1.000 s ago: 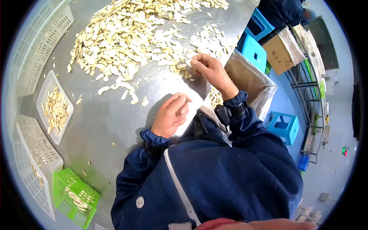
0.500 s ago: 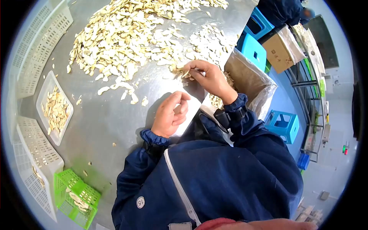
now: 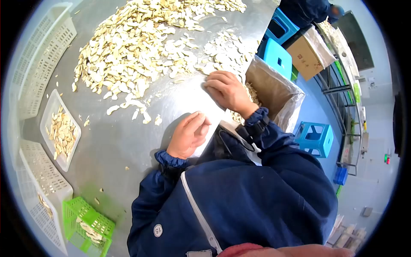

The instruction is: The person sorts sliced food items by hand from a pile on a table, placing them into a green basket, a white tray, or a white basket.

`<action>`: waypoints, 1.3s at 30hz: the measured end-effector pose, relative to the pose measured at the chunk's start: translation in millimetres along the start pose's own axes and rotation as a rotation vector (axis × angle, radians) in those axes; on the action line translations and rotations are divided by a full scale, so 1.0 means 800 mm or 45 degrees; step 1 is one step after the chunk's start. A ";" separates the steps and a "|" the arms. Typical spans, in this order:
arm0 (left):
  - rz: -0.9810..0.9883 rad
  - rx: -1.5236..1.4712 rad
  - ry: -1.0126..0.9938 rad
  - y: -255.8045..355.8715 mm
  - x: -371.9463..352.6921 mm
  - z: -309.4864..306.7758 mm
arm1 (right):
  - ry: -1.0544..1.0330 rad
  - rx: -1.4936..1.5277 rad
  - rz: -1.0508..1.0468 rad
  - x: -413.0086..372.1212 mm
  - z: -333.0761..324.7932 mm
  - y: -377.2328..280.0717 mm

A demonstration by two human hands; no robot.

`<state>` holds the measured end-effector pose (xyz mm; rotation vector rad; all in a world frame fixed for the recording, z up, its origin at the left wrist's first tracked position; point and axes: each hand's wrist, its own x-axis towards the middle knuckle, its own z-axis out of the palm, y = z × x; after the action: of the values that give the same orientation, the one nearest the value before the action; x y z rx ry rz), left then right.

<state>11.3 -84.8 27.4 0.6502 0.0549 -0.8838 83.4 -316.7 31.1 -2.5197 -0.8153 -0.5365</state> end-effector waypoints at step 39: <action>0.190 0.200 -0.089 -0.003 0.001 -0.003 | 0.086 -0.281 0.404 -0.001 -0.012 0.115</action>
<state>10.1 -85.0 23.8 0.7589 -0.1256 -0.7712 137.7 -388.9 12.9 -2.7412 -0.3342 -0.6261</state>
